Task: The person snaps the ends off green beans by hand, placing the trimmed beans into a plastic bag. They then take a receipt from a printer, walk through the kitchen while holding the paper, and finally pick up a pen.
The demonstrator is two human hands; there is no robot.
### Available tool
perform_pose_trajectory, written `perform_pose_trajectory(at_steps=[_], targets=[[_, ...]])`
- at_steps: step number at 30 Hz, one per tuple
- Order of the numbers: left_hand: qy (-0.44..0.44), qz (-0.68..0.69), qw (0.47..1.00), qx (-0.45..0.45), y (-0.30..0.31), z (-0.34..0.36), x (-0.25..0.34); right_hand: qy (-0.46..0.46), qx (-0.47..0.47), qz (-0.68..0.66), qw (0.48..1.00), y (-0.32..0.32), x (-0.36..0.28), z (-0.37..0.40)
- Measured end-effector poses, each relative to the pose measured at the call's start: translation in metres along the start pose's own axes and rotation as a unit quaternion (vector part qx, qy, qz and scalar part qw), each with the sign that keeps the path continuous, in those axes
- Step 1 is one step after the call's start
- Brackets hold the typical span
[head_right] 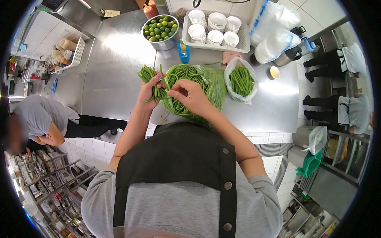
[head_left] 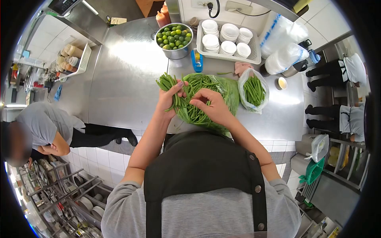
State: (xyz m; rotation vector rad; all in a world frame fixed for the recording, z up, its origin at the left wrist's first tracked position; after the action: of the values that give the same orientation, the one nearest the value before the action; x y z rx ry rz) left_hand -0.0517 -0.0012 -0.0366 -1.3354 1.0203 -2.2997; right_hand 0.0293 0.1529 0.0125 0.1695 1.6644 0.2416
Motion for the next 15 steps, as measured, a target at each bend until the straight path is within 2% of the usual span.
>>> perform_pose_trajectory(at_steps=[2, 5, 6, 8, 9, 11, 15], targets=[[0.002, 0.003, 1.0, -0.01, 0.006, -0.002, -0.002, -0.011, 0.014, 0.022, 1.0, 0.002, 0.002, -0.003], [0.018, 0.064, 0.997, 0.039, 0.006, 0.003, 0.001, -0.049, 0.093, 0.071, 0.992, 0.035, 0.03, -0.021], [0.037, 0.092, 0.995, 0.016, 0.009, 0.003, 0.0, -0.078, 0.134, 0.075, 0.985, 0.051, 0.043, -0.025], [0.075, 0.146, 0.986, -0.034, 0.018, 0.001, -0.002, -0.074, 0.142, 0.118, 0.98, 0.075, 0.055, -0.03], [0.089, 0.151, 0.984, -0.015, 0.021, 0.001, -0.004, -0.072, 0.148, 0.14, 0.976, 0.081, 0.058, -0.031], [0.12, 0.16, 0.98, 0.019, 0.027, 0.005, -0.014, -0.081, 0.07, 0.222, 0.969, 0.076, 0.066, -0.029], [0.145, 0.138, 0.98, 0.0, 0.034, 0.011, -0.04, -0.115, -0.04, 0.315, 0.941, 0.05, 0.095, -0.021]])
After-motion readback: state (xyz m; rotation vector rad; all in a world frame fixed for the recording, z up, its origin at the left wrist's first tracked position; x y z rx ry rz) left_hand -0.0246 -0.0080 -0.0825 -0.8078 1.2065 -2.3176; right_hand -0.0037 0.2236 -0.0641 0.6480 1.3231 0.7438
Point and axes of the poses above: each hand's wrist, its own z-axis away from the middle knuckle, its own y-axis out of the back of the hand, x = y × z, the point moved 4 cm from there along -z, towards the middle knuckle, and after that the axes turned 2 degrees about z, right-handed, at the moved point
